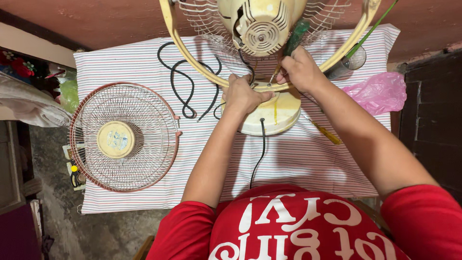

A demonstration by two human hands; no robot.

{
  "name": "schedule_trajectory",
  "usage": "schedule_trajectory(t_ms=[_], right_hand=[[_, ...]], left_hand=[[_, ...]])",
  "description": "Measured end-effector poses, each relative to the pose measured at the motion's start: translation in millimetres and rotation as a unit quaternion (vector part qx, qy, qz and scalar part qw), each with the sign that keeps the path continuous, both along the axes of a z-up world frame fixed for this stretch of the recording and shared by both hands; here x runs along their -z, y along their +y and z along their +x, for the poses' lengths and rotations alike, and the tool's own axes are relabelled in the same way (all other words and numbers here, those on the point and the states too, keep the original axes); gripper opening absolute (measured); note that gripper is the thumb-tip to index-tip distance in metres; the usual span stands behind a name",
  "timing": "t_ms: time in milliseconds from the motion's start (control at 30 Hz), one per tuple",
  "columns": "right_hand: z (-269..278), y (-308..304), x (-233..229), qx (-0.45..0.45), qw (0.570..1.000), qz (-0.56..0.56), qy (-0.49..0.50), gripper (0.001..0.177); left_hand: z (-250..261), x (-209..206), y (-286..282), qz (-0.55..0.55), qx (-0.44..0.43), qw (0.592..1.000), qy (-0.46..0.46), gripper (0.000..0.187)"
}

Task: The person disassembles a table fan by removing the front grille, fan blades, and rear housing. They use a screwdriver to loosen screws on the motor housing and base, then reassemble the fan components and secure the screws.

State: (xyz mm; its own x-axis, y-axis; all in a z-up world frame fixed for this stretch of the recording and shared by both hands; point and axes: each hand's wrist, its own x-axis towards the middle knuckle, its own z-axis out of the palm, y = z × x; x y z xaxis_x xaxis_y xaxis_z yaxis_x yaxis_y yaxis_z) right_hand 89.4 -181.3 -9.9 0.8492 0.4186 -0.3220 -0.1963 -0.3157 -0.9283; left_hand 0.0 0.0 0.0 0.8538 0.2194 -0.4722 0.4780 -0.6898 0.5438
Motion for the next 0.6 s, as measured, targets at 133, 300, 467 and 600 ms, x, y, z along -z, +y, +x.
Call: schedule_trajectory(t_ms=[133, 300, 467, 600], right_hand=[[-3, 2, -10, -0.029, 0.996, -0.053, -0.067, 0.025], [-6, -3, -5, -0.034, 0.998, -0.014, -0.059, 0.024], [-13, -3, 22, 0.001, 0.959, -0.128, -0.255, 0.028], [-24, 6, 42, 0.052, 0.914, -0.182, -0.359, 0.027]], left_hand=[[1, -1, -1, 0.002, -0.001, 1.000, -0.003, 0.102], [-2, -3, -2, 0.001, -0.001, 1.000, -0.005, 0.097], [2, -3, -3, -0.002, -0.002, 1.000, 0.002, 0.101], [-1, -4, -4, -0.006, -0.006, 1.000, -0.009, 0.096]])
